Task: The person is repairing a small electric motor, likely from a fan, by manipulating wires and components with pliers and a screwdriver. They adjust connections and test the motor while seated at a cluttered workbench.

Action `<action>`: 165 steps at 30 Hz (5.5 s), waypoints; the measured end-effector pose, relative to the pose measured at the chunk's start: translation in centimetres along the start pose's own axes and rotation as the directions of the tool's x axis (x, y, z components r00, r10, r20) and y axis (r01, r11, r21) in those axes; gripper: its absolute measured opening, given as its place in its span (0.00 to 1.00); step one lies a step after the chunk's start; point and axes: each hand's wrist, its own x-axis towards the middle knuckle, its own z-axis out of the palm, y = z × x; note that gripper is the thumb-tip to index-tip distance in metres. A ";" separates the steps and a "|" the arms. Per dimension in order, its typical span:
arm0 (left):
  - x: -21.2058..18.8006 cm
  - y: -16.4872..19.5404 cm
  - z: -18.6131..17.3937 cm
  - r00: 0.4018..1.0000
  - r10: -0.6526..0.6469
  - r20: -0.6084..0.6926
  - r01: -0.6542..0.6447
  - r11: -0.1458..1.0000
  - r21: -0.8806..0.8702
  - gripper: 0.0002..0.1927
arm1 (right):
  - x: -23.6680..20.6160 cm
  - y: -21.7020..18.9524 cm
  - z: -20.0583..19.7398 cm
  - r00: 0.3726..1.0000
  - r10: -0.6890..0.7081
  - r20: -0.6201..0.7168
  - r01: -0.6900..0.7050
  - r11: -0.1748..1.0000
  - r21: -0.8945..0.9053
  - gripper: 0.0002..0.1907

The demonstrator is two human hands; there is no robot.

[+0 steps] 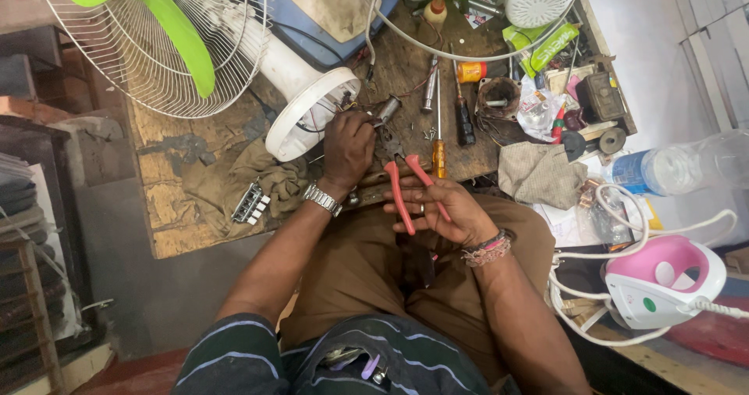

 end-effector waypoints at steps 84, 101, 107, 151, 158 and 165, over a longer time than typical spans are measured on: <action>-1.7 0.0 1.6 0.994 -0.075 0.074 0.070 0.995 0.072 0.16 | -0.3 -0.3 1.1 0.862 -0.431 -0.265 -0.304 -0.024 -0.952 0.36; -0.1 -0.3 0.5 0.996 -0.048 0.076 0.050 0.998 -0.033 0.19 | 0.5 6.0 -5.2 0.630 -0.771 -0.095 0.056 0.167 -0.984 0.32; 0.9 -1.4 0.1 0.967 -0.134 0.218 0.207 0.912 -0.354 0.09 | 1.6 6.1 -6.1 0.615 -0.783 -0.094 0.073 0.175 -0.982 0.31; -2.2 0.6 0.6 0.968 -0.249 0.023 0.250 0.967 -0.055 0.07 | 8.8 4.6 -1.4 0.541 -0.829 -0.144 0.048 0.201 -0.978 0.17; -3.3 1.3 -0.5 0.990 -0.101 0.096 0.083 0.982 0.169 0.15 | 7.9 4.9 -1.9 0.544 -0.806 -0.236 -0.018 0.270 -0.963 0.20; -3.5 1.8 -1.1 0.978 -0.134 0.157 0.109 0.981 0.161 0.16 | 7.9 5.1 -0.9 0.556 -0.807 -0.200 -0.004 0.238 -0.971 0.23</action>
